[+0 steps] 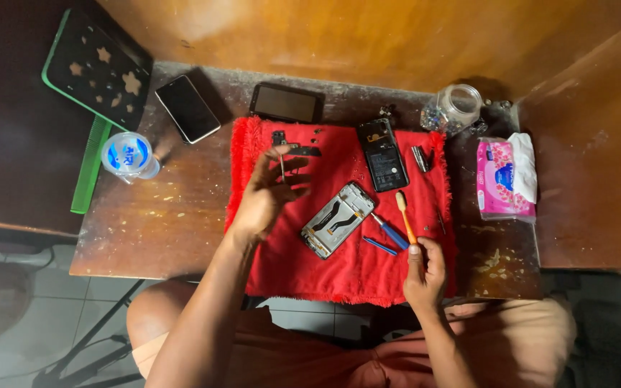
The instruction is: Cleaning a mobile phone midframe component using a small brush and a spudger on a repair bench.
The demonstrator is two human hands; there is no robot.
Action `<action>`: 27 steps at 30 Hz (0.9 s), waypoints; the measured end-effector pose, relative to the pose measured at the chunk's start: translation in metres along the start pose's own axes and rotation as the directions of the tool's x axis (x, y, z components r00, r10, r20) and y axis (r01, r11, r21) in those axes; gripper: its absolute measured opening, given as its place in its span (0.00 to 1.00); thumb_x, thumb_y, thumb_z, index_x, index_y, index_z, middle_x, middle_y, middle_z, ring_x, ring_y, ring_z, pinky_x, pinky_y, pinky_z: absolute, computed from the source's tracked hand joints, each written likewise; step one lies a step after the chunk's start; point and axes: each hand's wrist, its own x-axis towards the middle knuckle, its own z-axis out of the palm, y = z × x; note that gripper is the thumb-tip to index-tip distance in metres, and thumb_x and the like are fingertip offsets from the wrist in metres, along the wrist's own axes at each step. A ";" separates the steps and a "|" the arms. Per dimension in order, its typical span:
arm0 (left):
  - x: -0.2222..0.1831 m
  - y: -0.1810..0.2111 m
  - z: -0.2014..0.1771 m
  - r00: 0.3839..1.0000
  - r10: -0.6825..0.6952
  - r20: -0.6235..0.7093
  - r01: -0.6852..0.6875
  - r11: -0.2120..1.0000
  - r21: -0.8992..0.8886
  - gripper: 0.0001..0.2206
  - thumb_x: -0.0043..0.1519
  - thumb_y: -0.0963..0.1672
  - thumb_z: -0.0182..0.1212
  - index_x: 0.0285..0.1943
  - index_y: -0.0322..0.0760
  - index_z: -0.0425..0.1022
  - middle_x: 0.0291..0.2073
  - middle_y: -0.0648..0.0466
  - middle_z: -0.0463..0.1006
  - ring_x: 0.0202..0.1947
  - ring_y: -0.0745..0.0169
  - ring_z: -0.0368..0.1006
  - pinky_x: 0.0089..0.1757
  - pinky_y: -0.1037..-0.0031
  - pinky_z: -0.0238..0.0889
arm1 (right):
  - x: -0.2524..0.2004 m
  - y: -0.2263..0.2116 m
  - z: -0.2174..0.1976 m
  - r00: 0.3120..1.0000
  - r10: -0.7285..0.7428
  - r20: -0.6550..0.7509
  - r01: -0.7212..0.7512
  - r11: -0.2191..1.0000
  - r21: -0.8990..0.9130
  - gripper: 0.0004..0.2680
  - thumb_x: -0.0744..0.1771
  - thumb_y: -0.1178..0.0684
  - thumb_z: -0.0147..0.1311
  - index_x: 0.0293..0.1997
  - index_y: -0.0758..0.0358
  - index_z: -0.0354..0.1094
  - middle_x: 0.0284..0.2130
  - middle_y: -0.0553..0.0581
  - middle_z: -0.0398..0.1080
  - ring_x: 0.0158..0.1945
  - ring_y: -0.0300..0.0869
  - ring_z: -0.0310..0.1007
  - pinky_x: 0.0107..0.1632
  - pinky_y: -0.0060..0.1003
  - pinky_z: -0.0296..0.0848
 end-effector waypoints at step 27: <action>-0.021 -0.043 0.034 0.875 0.096 0.474 0.338 0.579 -0.742 0.28 0.71 0.49 0.50 0.79 0.34 0.53 0.76 0.43 0.56 0.71 0.37 0.59 0.67 0.50 0.56 | -0.012 -0.138 0.031 0.933 -0.347 0.092 0.334 0.933 0.135 0.06 0.69 0.59 0.53 0.47 0.71 0.72 0.38 0.61 0.78 0.38 0.43 0.80 0.39 0.31 0.81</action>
